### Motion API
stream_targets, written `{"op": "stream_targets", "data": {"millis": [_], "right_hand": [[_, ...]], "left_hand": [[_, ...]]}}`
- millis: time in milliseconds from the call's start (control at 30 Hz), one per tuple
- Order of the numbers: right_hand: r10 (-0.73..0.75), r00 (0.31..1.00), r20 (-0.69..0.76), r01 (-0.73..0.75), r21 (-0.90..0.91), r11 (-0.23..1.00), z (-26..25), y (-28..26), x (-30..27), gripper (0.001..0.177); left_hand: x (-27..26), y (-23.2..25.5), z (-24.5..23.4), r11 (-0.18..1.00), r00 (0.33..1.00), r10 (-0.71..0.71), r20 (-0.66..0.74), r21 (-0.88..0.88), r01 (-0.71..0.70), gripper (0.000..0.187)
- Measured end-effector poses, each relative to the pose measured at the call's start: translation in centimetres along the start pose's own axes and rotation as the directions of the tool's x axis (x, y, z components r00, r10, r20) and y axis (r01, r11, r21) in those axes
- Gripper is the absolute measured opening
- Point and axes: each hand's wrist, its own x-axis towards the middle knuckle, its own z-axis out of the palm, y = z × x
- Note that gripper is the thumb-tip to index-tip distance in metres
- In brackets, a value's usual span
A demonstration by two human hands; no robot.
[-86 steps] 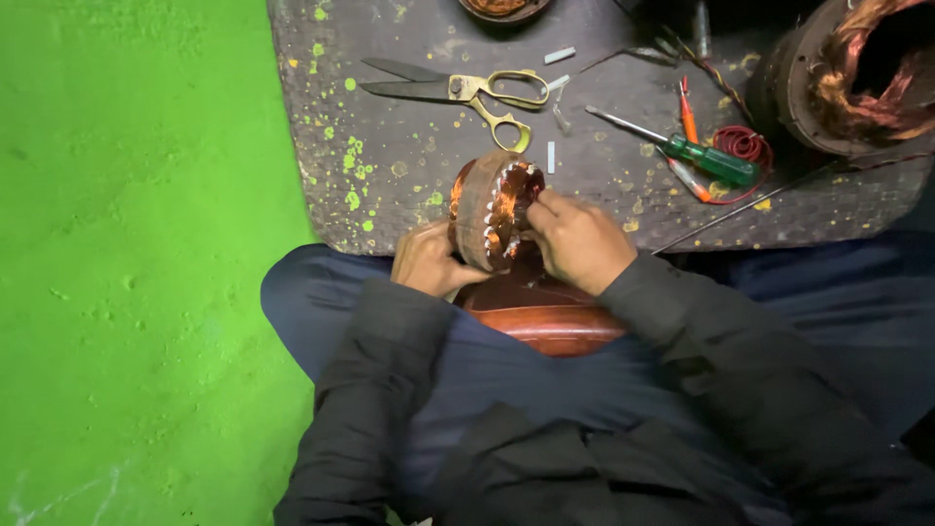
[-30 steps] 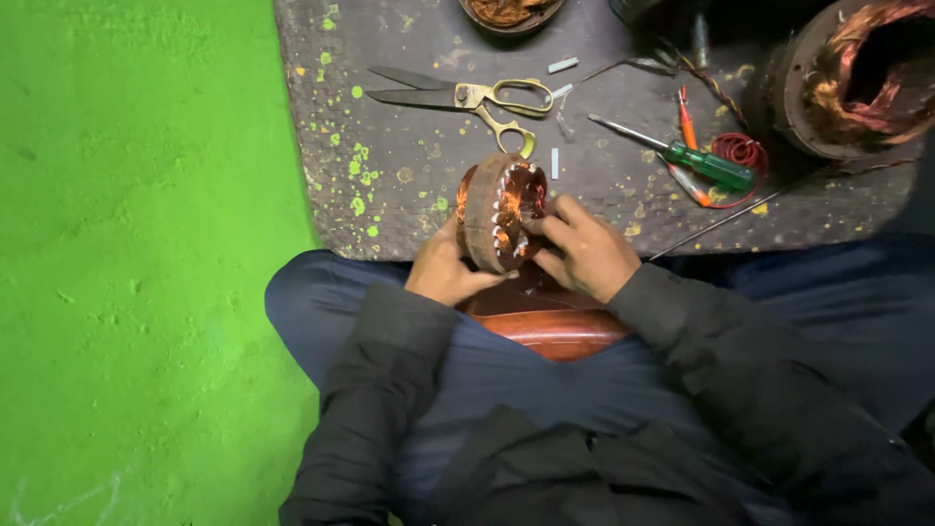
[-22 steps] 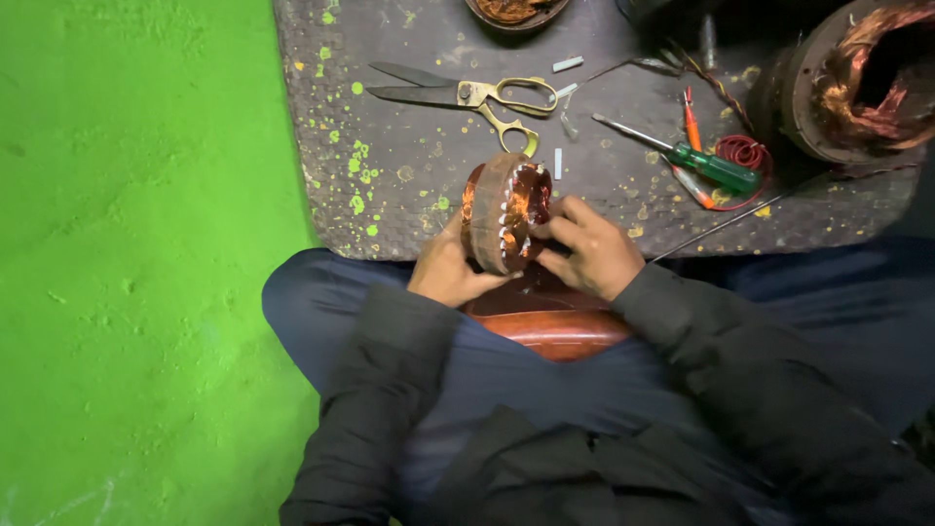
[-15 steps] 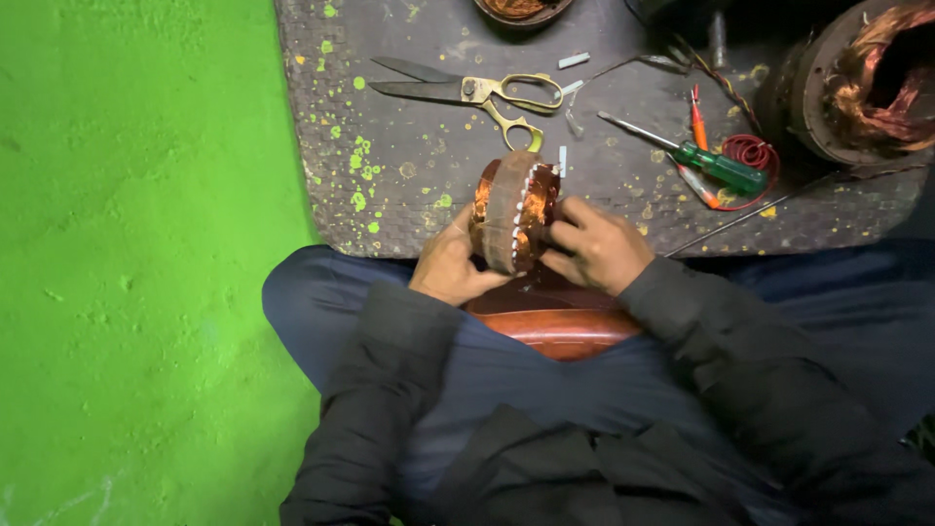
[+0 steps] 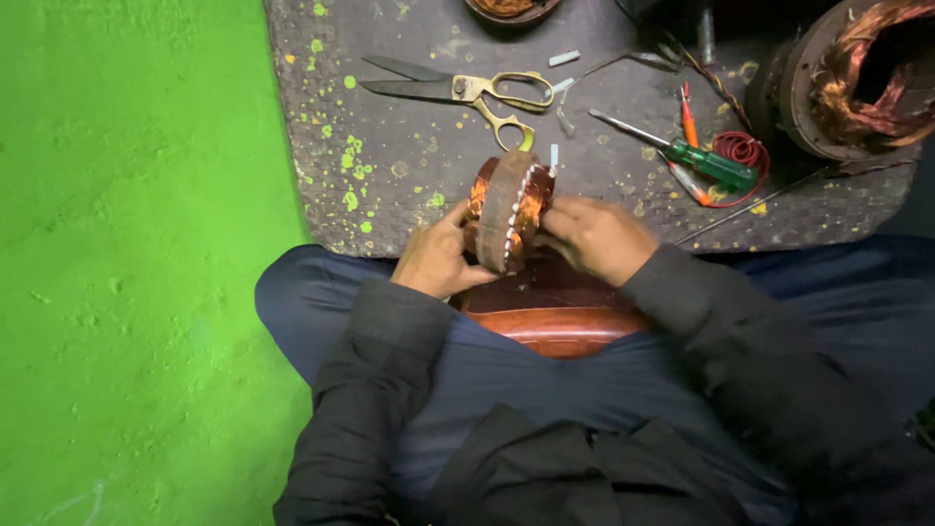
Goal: The person sits cross-legged and winds copper wire into the slots of a motor stator. They use a screwdriver to push the wire into place and adjust the coil, occasionally rotating the stator to continue winding.
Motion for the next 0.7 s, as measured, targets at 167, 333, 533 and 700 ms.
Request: {"op": "stream_targets", "data": {"millis": [167,333,533,700], "right_hand": [[0.023,1.000,-0.001,-0.023,-0.018,1.000,0.5,-1.0,0.8,0.015],[-0.060,0.997,0.049,0.067,-0.173,0.983,-0.2,-1.4,0.9,0.019],[-0.117,0.965,0.234,0.172,-0.227,0.959,-0.6,1.0,0.8,0.016],[-0.084,0.975,0.204,0.118,-0.162,0.980,-0.2,0.3,0.7,0.016]], "left_hand": [[-0.2,-1.7,0.5,0.990,0.998,-0.035,-0.044,-0.139,0.029,0.073],[-0.1,-1.3,0.3,0.998,0.998,-0.051,0.021,-0.022,0.052,0.082],[0.1,-1.0,0.3,0.994,0.994,0.103,-0.047,0.039,-0.102,0.067],[-0.1,-2.2,1.0,0.998,0.996,0.068,-0.053,0.004,-0.068,0.063]]}}
